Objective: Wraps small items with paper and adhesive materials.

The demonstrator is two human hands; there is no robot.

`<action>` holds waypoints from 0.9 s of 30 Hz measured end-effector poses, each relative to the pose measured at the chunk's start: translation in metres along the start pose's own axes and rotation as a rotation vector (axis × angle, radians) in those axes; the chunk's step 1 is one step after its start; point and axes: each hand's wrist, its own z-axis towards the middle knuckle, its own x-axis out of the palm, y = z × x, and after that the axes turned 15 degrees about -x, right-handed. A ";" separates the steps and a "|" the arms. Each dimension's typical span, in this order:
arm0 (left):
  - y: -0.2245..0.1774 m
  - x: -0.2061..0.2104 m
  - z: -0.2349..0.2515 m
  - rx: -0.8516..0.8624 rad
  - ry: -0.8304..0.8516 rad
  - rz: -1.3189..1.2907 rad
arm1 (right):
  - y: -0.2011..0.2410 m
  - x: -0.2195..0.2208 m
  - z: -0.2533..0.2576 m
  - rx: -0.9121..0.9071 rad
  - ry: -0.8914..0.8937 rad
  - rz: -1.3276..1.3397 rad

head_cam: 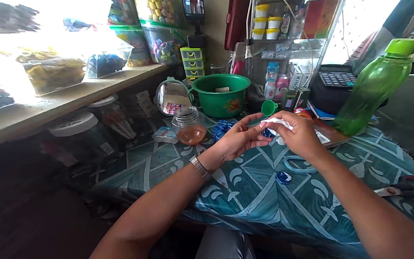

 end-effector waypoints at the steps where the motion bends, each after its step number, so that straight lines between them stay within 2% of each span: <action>1: -0.001 0.000 -0.001 -0.003 -0.008 0.000 | 0.000 0.000 0.000 0.020 -0.006 -0.020; 6: -0.001 0.000 -0.001 -0.032 -0.062 0.003 | -0.001 -0.004 0.000 0.115 0.003 0.008; 12: -0.003 -0.002 -0.003 -0.034 -0.002 -0.028 | 0.003 -0.009 0.002 0.186 -0.012 0.002; 15: -0.003 -0.003 -0.002 -0.043 -0.039 -0.037 | 0.000 -0.012 0.004 0.145 -0.018 0.049; 19: -0.002 -0.004 0.000 -0.039 -0.030 -0.059 | -0.002 -0.013 0.004 -0.025 0.184 0.140; 21: -0.003 -0.004 0.000 -0.038 -0.026 -0.048 | -0.004 -0.005 0.003 -0.121 0.143 0.099; 27: -0.002 -0.004 0.002 -0.041 0.046 -0.008 | -0.004 -0.013 0.004 -0.004 0.034 0.157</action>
